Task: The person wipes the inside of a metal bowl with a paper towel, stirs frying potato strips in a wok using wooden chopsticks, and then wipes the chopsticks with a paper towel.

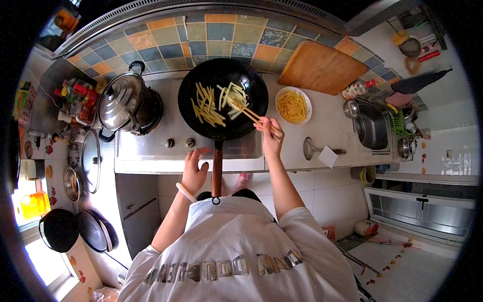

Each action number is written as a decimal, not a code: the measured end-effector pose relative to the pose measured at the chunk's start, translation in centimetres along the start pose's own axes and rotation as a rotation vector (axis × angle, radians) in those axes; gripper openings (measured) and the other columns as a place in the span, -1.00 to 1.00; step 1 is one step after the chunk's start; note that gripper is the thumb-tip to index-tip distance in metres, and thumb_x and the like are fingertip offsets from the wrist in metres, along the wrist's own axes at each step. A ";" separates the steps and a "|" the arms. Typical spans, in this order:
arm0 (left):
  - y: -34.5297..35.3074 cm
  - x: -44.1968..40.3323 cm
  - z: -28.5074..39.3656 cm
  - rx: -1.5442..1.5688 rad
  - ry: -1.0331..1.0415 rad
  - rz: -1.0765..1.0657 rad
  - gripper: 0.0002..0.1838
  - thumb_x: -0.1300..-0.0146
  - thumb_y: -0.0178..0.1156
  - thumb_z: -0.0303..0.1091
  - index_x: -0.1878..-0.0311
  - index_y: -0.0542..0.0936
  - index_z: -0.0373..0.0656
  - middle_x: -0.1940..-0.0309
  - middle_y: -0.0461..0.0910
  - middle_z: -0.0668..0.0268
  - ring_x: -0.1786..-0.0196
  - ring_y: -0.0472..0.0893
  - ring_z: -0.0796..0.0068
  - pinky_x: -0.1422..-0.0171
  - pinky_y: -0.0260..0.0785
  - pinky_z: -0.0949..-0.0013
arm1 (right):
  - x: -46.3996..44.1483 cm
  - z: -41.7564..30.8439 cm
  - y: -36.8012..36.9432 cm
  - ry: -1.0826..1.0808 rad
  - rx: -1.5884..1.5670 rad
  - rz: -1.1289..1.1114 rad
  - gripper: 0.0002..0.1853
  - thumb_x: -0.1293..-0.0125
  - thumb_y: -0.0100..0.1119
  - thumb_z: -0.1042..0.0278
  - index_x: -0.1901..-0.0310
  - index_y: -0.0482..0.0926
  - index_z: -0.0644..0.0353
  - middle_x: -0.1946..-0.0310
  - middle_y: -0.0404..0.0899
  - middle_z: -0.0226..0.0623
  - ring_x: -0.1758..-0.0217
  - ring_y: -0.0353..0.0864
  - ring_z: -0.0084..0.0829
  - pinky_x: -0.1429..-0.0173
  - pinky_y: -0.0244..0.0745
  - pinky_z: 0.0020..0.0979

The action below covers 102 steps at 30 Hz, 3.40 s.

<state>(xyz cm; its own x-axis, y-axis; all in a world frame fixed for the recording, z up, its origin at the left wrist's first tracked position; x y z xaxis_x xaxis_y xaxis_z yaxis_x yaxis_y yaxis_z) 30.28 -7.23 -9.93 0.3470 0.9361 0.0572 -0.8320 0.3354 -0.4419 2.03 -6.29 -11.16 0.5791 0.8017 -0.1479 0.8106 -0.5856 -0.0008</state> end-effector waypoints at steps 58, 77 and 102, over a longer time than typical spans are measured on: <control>0.5 0.4 -0.6 0.024 0.031 0.014 -0.56 -0.02 0.05 -0.58 -0.05 0.53 -0.15 0.02 0.50 0.01 -0.12 0.39 -0.09 -0.30 0.24 0.05 | -0.5 -1.1 4.4 -0.065 0.081 -0.045 -0.68 -0.52 -0.02 0.22 0.17 0.53 0.38 0.35 0.64 -0.22 0.32 0.73 -0.43 0.18 0.59 -0.53; 0.5 0.1 -0.3 0.046 0.029 0.006 -0.57 -0.02 0.05 -0.56 -0.03 0.54 -0.14 0.02 0.50 0.00 -0.09 0.41 -0.09 -0.28 0.25 0.06 | -0.4 -0.5 2.8 0.005 0.082 -0.029 -0.76 -0.49 0.03 0.27 0.19 0.51 0.31 0.40 0.62 -0.31 0.34 0.72 -0.47 0.23 0.60 -0.52; 0.2 0.5 -0.8 -0.027 0.023 -0.012 -0.51 -0.07 0.03 -0.63 -0.12 0.51 -0.11 -0.06 0.50 0.12 -0.16 0.44 0.07 -0.18 0.38 0.15 | -2.2 0.9 8.5 -0.071 -0.018 -0.160 -0.78 -0.52 -0.03 0.31 0.10 0.50 0.31 0.23 0.64 -0.25 0.26 0.74 -0.43 0.22 0.57 -0.54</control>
<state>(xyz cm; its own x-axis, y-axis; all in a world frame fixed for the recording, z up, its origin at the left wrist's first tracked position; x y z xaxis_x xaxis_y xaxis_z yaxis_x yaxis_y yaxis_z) 30.67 -6.79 -10.73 0.3673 0.9292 0.0423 -0.8156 0.3436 -0.4656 7.58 -13.19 -11.75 0.4356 0.8736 -0.2169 0.8936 -0.4486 -0.0122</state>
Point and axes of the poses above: each hand's wrist, its own x-axis away from the middle knuckle, its own y-axis out of the palm, z = x × y, the point moved 8 cm from there along -x, towards the middle knuckle
